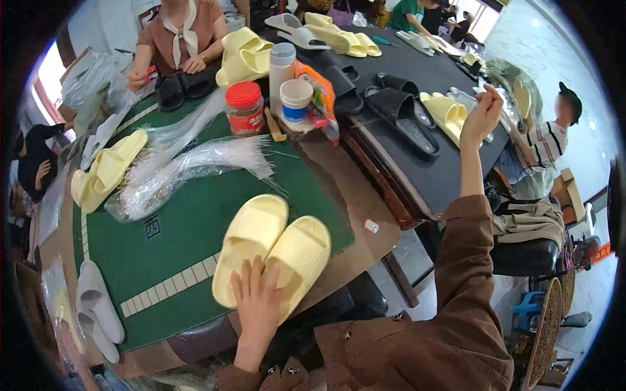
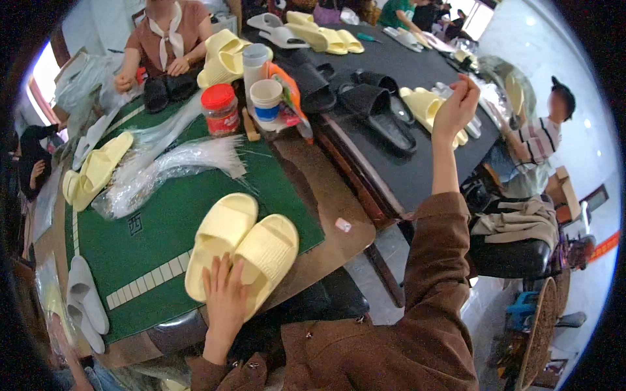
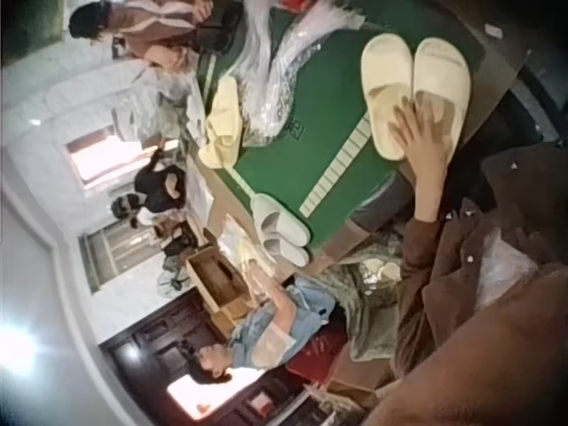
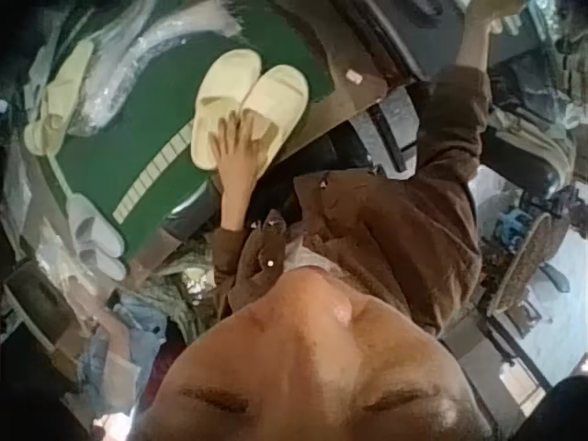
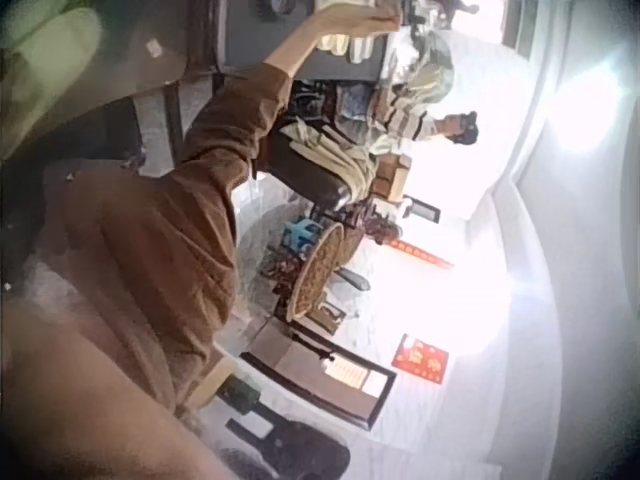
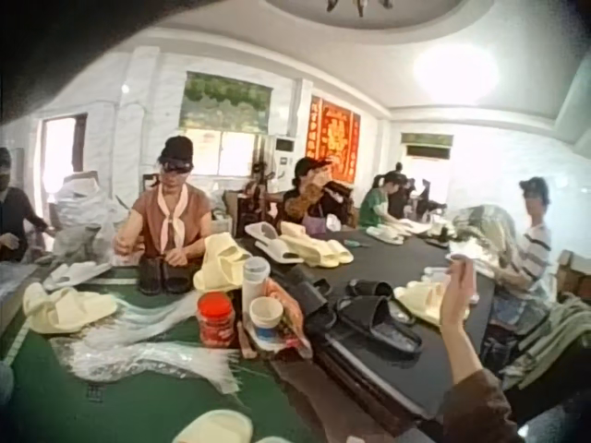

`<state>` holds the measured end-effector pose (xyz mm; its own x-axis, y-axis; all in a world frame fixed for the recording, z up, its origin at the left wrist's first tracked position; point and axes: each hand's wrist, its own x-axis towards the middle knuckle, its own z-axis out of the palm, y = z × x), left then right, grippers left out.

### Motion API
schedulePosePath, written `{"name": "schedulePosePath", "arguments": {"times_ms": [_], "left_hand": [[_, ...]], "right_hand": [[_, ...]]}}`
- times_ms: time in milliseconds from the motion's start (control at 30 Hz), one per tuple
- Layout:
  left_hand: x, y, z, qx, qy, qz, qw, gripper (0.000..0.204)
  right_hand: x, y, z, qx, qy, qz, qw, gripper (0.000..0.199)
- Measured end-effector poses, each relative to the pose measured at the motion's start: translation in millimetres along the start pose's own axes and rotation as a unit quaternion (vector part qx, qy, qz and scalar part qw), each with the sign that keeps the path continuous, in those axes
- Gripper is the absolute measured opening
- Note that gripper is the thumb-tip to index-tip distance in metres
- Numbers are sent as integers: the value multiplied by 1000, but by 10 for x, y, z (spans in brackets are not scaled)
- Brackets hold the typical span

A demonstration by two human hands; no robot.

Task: The person assembles plastic slippers by hand at a workbench. They pick up pairs of white, yellow, and black slippers, insert a thin white cord into the slots on the top of each slipper, and then place the finished pairs onto a pile on the table. The process is repeated for multiple pairs throughout the video.

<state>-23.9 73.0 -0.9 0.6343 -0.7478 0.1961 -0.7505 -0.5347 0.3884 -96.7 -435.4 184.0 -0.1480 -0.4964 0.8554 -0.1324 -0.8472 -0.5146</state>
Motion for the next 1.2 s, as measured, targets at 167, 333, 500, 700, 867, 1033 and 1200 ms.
{"name": "schedulePosePath", "arguments": {"times_ms": [167, 333, 500, 700, 867, 1033, 1200], "left_hand": [[-338, -317, -182, 128, 4, -67, 990, 39], [-691, -1136, -450, 212, 21, -207, 955, 49], [-1170, -2509, -935, 206, 113, -349, 907, 48], [-1464, -3396, -1255, 216, 164, -368, 889, 54], [-1558, -3566, -1196, 244, 174, -344, 890, 53], [-1442, -3393, -1202, 248, 166, -367, 881, 50], [-1534, -3441, -1188, 252, 203, -339, 883, 44]], "right_hand": [[16, 616, -90, -277, -226, -35, 933, 33], [-451, 1087, 420, -301, -455, 53, 836, 66], [-583, 1270, 753, -386, -426, 62, 816, 54], [-604, 1063, 718, -362, -399, 27, 842, 44], [-605, 880, 291, -349, -438, 13, 829, 41], [-718, 653, -472, -252, -397, 18, 882, 35], [-857, -557, -1153, -87, -446, 73, 888, 30]]}}
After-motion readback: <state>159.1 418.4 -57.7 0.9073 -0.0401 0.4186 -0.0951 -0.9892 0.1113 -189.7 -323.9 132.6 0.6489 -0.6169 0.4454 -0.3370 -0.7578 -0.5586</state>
